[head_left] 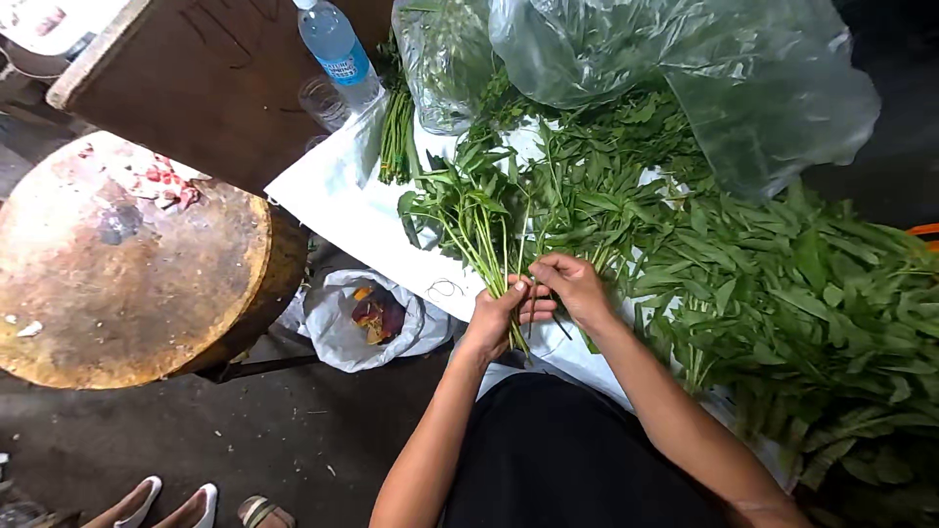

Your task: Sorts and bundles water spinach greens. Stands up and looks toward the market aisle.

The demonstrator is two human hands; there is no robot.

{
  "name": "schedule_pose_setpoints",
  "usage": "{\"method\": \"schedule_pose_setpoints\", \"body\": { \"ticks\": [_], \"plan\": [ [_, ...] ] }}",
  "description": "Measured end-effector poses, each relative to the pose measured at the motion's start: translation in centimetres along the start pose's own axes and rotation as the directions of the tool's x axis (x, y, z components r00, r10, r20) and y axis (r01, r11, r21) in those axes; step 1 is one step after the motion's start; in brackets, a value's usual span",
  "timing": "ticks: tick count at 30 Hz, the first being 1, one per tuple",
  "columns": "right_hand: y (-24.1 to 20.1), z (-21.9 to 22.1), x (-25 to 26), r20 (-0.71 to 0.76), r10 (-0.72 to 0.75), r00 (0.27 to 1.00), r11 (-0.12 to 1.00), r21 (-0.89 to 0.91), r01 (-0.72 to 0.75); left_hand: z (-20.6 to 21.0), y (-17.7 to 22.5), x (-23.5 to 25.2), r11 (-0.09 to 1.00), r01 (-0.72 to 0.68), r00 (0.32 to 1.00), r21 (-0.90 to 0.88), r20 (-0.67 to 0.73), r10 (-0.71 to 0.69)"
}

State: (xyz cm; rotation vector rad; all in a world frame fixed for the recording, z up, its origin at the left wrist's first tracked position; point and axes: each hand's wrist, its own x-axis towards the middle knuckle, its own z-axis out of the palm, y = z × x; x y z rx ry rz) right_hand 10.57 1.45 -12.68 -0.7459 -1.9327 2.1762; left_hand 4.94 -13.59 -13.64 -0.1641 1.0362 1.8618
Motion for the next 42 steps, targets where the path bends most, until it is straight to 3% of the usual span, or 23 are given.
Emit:
{"method": "schedule_pose_setpoints", "body": {
  "ticks": [4, 8, 16, 22, 26, 35, 38, 42],
  "plan": [
    [0.6, 0.7, 0.0, 0.015, 0.104, 0.994, 0.994, 0.018, -0.105, 0.3, -0.3, 0.2, 0.999, 0.021, 0.998, -0.032, -0.051, -0.022],
    [0.8, 0.5, 0.1, 0.005, 0.111, 0.994, 0.994, -0.001, -0.111, 0.0, -0.3, 0.4, 1.0, 0.023, 0.999, -0.01, -0.047, -0.024],
    [-0.3, -1.4, 0.2, 0.018, 0.094, 0.995, 0.986, -0.141, -0.091, -2.5, 2.2, -0.2, 0.984, -0.151, 0.967, 0.089, -0.193, 0.166],
    [0.3, -0.9, 0.3, 0.072, 0.122, 0.99, 0.953, -0.287, -0.097, -3.9, 3.8, -1.2, 0.968, -0.248, 0.942, 0.04, -0.224, 0.251],
    [1.3, -0.6, 0.3, 0.103, 0.074, 0.992, 0.942, -0.334, -0.036, -4.6, 3.4, -1.6, 0.939, -0.341, 0.92, -0.034, -0.216, 0.327],
    [2.3, -0.6, 0.3, 0.166, 0.12, 0.979, 0.918, -0.395, -0.046, -7.0, 2.3, -3.1, 0.94, -0.28, 0.959, -0.193, -0.101, 0.265],
    [1.3, 1.0, 2.0, 0.179, 0.125, 0.976, 0.899, -0.435, -0.035, -6.3, 2.7, -3.7, 0.963, -0.253, 0.956, -0.097, -0.181, 0.233],
    [-2.0, 6.3, 7.0, 0.247, 0.07, 0.966, 0.93, -0.366, 0.026, -5.0, 3.1, -4.3, 0.966, -0.256, 0.956, -0.025, -0.156, 0.249]
  ]
}}
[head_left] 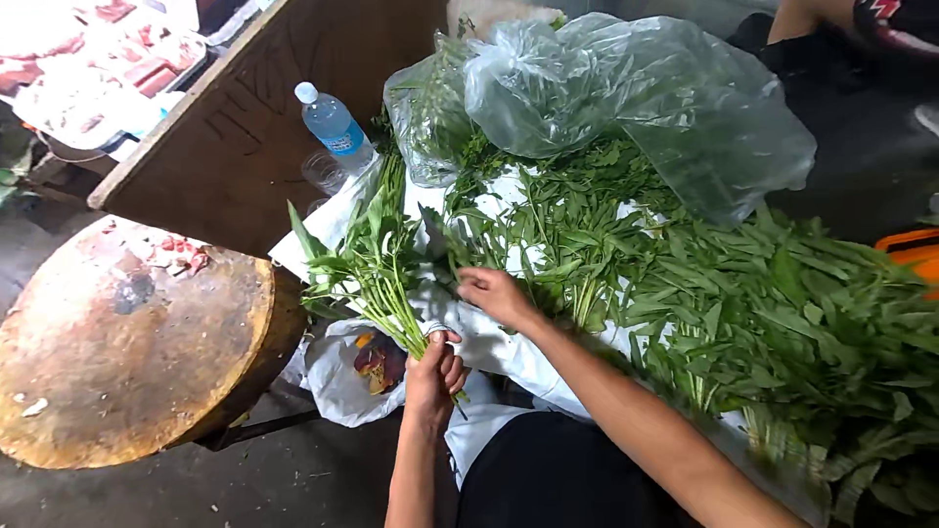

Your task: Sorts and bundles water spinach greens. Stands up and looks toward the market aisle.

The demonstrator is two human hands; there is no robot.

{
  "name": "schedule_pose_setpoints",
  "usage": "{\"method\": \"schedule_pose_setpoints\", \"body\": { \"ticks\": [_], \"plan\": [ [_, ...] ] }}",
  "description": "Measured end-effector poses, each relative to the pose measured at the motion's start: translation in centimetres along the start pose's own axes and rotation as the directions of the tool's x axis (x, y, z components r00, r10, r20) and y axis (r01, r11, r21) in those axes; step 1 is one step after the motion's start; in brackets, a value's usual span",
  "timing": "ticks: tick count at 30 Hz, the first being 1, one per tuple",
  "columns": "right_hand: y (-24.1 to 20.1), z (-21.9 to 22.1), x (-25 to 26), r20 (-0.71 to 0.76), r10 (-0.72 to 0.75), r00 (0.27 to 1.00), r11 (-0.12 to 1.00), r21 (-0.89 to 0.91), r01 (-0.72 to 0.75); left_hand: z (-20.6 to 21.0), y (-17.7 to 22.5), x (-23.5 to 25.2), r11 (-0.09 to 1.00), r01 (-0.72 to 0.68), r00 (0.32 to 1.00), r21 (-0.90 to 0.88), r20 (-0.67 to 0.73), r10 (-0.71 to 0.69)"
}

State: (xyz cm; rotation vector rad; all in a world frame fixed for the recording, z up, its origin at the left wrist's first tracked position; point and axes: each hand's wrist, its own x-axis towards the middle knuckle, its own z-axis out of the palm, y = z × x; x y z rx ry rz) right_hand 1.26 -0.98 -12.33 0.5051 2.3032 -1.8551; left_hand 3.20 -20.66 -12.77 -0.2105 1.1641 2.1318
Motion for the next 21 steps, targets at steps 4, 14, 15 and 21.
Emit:
{"method": "schedule_pose_setpoints", "body": {
  "ticks": [4, 14, 15, 21],
  "plan": [
    [0.7, -1.7, 3.5, 0.013, 0.023, 1.0, 0.998, -0.051, -0.023, -0.3, 1.4, -0.7, 0.997, -0.073, 0.997, 0.007, 0.034, 0.073],
    [9.7, -9.8, 5.1, -0.505, 0.092, 0.858, 0.848, -0.412, -0.333, -2.7, 1.4, -2.7, 0.988, -0.139, 0.99, -0.067, 0.028, 0.142],
    [9.7, -10.2, 5.4, -0.496, 0.128, 0.859, 0.834, -0.415, -0.364, -2.9, 1.2, -2.6, 0.986, -0.145, 0.985, -0.086, 0.08, 0.152],
    [9.0, -11.2, 5.9, -0.55, 0.162, 0.819, 0.846, -0.349, -0.402, -2.6, 2.1, -2.4, 0.994, -0.106, 0.992, -0.036, 0.069, 0.108]
  ]
}}
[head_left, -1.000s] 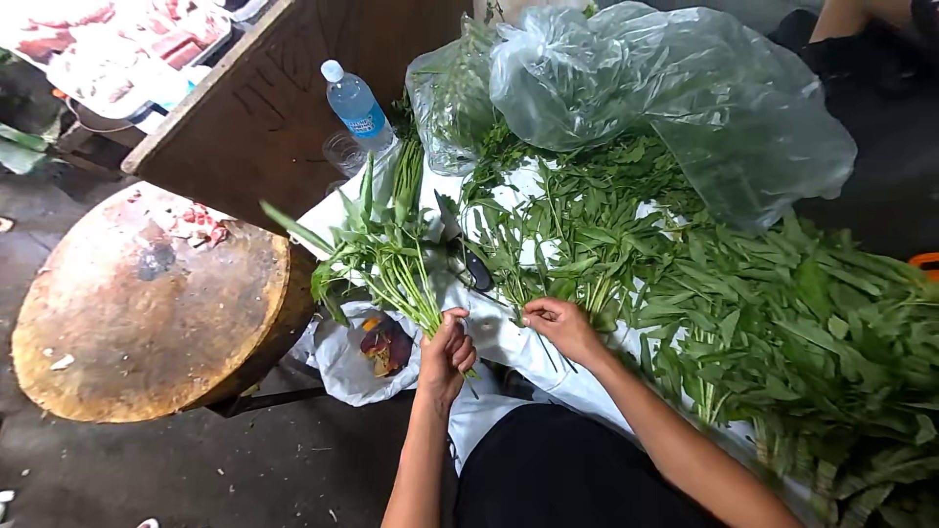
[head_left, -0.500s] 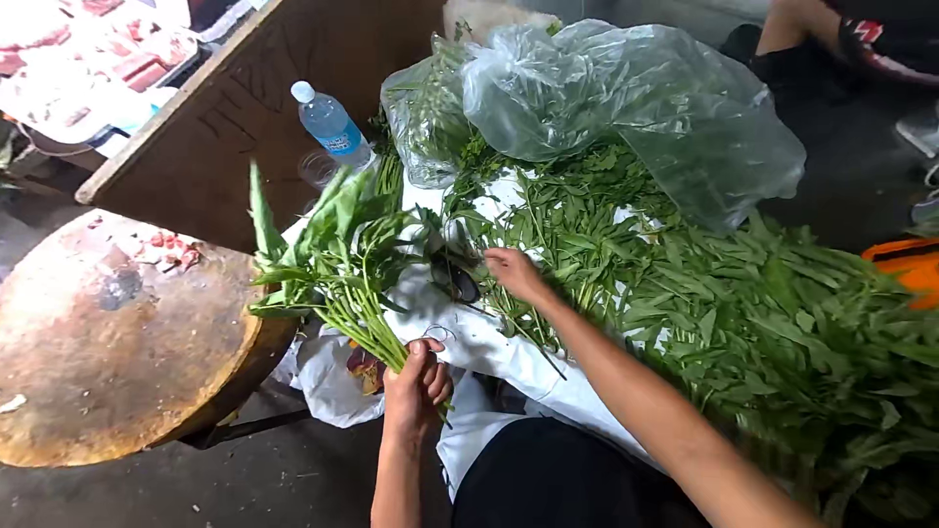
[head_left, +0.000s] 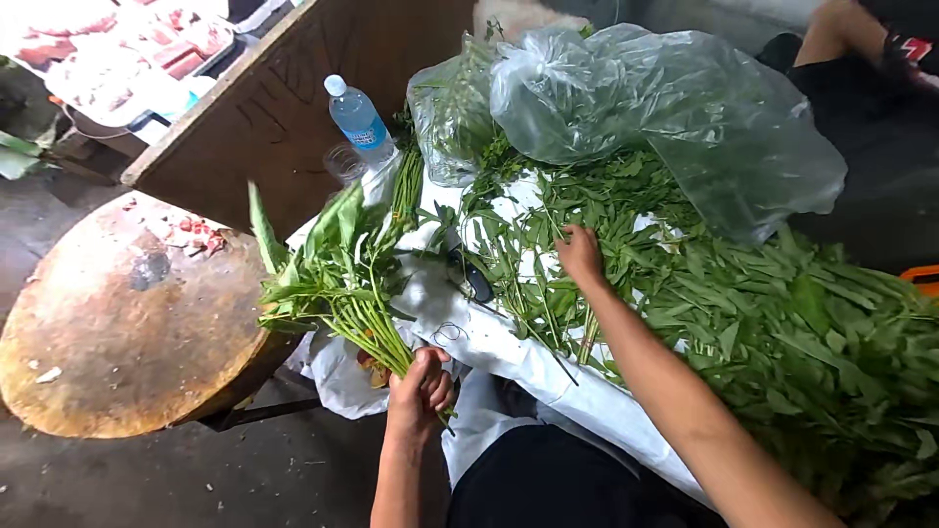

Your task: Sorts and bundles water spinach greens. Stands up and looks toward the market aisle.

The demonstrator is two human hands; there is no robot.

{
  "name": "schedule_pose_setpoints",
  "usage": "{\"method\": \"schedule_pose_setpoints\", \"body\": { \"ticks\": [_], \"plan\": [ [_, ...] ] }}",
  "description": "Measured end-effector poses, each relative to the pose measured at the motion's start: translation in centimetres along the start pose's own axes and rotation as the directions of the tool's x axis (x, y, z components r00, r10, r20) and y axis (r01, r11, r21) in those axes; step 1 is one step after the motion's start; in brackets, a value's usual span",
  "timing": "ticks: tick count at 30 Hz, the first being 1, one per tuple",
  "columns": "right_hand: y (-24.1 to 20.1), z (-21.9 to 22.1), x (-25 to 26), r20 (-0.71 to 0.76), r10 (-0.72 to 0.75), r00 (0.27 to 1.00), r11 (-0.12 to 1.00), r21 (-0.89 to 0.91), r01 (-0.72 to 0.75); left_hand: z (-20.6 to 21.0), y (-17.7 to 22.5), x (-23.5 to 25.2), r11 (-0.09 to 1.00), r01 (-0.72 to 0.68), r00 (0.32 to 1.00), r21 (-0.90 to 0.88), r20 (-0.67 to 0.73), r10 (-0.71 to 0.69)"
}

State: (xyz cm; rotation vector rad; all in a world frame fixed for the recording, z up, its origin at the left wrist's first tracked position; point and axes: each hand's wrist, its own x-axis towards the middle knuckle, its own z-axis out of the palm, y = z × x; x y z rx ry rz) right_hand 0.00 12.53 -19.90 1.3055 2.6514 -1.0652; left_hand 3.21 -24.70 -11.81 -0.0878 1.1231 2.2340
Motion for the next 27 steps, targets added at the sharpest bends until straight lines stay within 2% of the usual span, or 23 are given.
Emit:
{"method": "schedule_pose_setpoints", "body": {
  "ticks": [3, 6, 8, 10, 13, 15, 17, 18, 20, 23, 25, 27],
  "plan": [
    [-0.6, -0.3, -0.7, 0.051, -0.006, 0.999, 0.999, -0.046, 0.008, 0.4, 0.6, 0.5, 0.983, 0.12, 0.986, 0.141, -0.132, -0.101],
    [-4.4, -0.9, -4.0, 0.029, -0.121, 0.992, 0.991, 0.069, 0.118, 0.1, 0.8, 1.9, 0.969, 0.183, 0.978, 0.163, -0.128, -0.163],
    [-6.3, 0.1, -6.4, 0.074, -0.194, 0.978, 0.97, 0.163, 0.18, 0.0, 0.9, 3.0, 0.96, 0.219, 0.974, 0.174, -0.095, -0.205],
    [-5.6, 1.7, -8.4, 0.104, -0.209, 0.972, 0.954, 0.239, 0.18, 0.2, 1.4, 4.0, 0.952, 0.237, 0.971, 0.195, -0.075, -0.227],
    [-1.2, 1.2, -12.1, -0.072, -0.014, 0.997, 0.978, 0.207, 0.029, 0.1, 2.8, 5.6, 0.945, 0.24, 0.971, 0.223, -0.056, -0.233],
    [2.4, 0.2, -14.2, -0.165, 0.178, 0.97, 0.981, 0.106, -0.162, -0.1, 3.6, 6.5, 0.942, 0.244, 0.97, 0.232, -0.072, -0.233],
    [4.9, 0.5, -14.8, -0.134, 0.355, 0.925, 0.934, 0.008, -0.357, -0.5, 4.2, 7.5, 0.935, 0.263, 0.965, 0.238, -0.076, -0.252],
    [5.5, 0.7, -14.7, -0.116, 0.404, 0.908, 0.914, -0.003, -0.407, -0.6, 4.4, 8.1, 0.932, 0.275, 0.961, 0.237, -0.072, -0.265],
    [5.6, 0.4, -14.3, -0.094, 0.447, 0.889, 0.891, 0.13, -0.434, -0.9, 4.7, 9.1, 0.927, 0.296, 0.955, 0.23, -0.06, -0.29],
    [5.2, -1.8, -15.2, -0.066, 0.407, 0.911, 0.819, 0.468, -0.332, -1.2, 5.7, 9.9, 0.919, 0.307, 0.95, 0.247, -0.025, -0.31],
    [4.2, -3.7, -16.3, -0.078, 0.344, 0.936, 0.781, 0.578, -0.239, -1.6, 6.2, 10.2, 0.922, 0.297, 0.952, 0.248, -0.002, -0.306],
    [2.5, -4.9, -16.7, -0.116, 0.274, 0.955, 0.79, 0.593, -0.155, -2.0, 6.8, 10.4, 0.928, 0.282, 0.955, 0.245, 0.02, -0.296]
  ]
}}
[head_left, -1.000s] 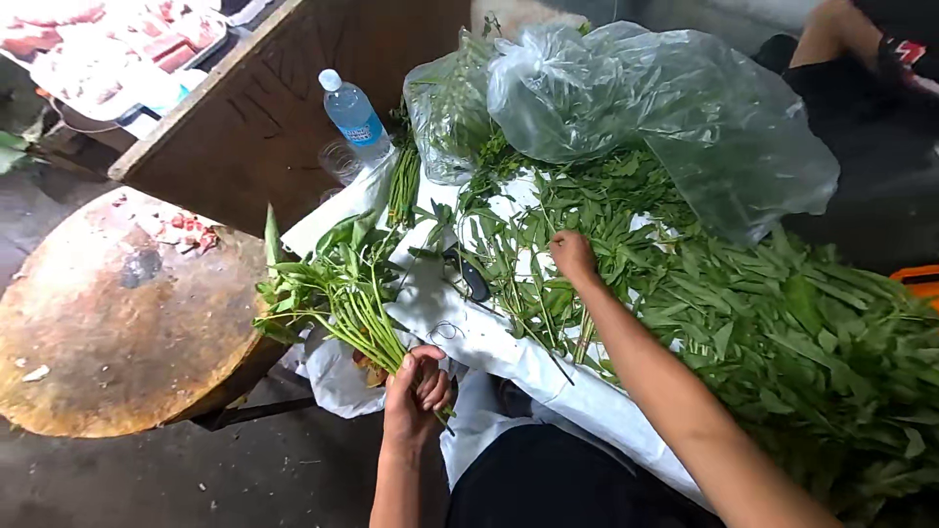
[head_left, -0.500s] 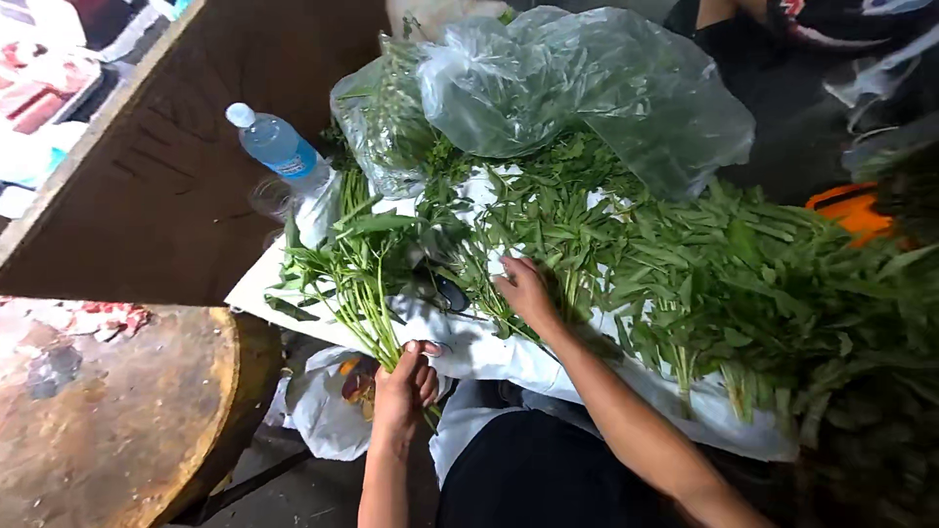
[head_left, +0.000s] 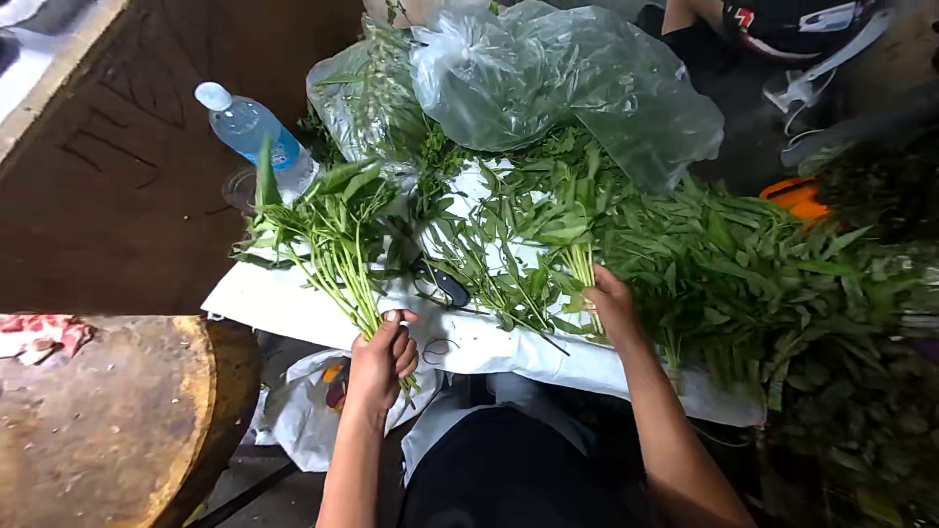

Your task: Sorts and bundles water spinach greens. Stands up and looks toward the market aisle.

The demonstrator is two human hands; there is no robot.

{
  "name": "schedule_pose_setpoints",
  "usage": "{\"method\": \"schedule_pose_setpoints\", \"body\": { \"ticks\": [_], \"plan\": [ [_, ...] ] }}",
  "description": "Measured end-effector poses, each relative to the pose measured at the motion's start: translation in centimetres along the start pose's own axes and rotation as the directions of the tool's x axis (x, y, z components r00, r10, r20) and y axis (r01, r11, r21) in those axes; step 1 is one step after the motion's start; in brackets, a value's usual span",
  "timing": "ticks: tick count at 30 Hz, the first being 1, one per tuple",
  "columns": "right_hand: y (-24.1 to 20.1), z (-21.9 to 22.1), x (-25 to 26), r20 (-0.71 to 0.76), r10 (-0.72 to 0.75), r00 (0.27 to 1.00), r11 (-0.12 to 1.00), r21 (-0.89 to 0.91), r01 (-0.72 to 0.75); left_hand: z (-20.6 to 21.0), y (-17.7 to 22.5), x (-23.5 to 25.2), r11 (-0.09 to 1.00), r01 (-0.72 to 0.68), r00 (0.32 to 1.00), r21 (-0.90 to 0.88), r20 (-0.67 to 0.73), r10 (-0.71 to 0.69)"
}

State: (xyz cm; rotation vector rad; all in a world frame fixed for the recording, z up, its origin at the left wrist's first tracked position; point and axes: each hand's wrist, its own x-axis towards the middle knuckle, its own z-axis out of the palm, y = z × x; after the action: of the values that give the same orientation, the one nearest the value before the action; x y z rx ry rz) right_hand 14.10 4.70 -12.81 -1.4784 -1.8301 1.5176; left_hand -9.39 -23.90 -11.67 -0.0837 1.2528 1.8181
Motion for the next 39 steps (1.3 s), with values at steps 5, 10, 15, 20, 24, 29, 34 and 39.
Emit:
{"method": "schedule_pose_setpoints", "body": {
  "ticks": [5, 10, 15, 20, 24, 29, 34, 39],
  "plan": [
    [-3.7, 4.4, 2.4, -0.008, -0.222, 0.975, 0.906, -0.371, 0.203, -1.4, 0.7, -0.8, 0.999, 0.012, 1.0, 0.033, -0.018, -0.011],
    [-5.5, 13.9, -0.7, 0.318, -0.295, 0.901, 0.664, -0.61, 0.433, -3.5, 0.5, -1.2, 0.968, 0.049, 0.985, 0.245, -0.172, -0.006],
    [-3.0, 22.5, -0.5, 0.513, -0.181, 0.839, 0.614, -0.608, 0.504, -6.4, -1.2, -0.9, 0.754, 0.075, 0.943, 0.652, -0.293, 0.16],
    [-3.5, 23.6, 0.9, 0.459, -0.054, 0.887, 0.63, -0.674, 0.387, -7.4, -1.9, -1.8, 0.391, 0.24, 0.873, 0.889, -0.374, 0.315],
    [-6.2, 22.2, 0.0, 0.454, 0.038, 0.89, 0.62, -0.71, 0.335, -8.8, -3.1, -1.2, 0.197, 0.335, 0.901, 0.921, -0.374, 0.219],
    [-6.8, 17.0, 0.1, 0.401, 0.091, 0.912, 0.775, -0.603, 0.188, -7.3, -3.4, -1.4, -0.05, 0.455, 0.89, 0.889, -0.451, 0.07],
    [-4.2, 8.7, -1.1, 0.532, 0.212, 0.82, 0.972, -0.2, -0.121, -7.6, -3.6, -1.4, 0.263, 0.268, 0.947, 0.927, -0.304, 0.105],
    [0.4, 4.5, -6.4, 0.564, 0.1, 0.82, 0.922, 0.258, -0.289, -6.1, -4.4, -0.3, 0.801, 0.028, 0.982, 0.597, -0.165, 0.089]
  ]
}}
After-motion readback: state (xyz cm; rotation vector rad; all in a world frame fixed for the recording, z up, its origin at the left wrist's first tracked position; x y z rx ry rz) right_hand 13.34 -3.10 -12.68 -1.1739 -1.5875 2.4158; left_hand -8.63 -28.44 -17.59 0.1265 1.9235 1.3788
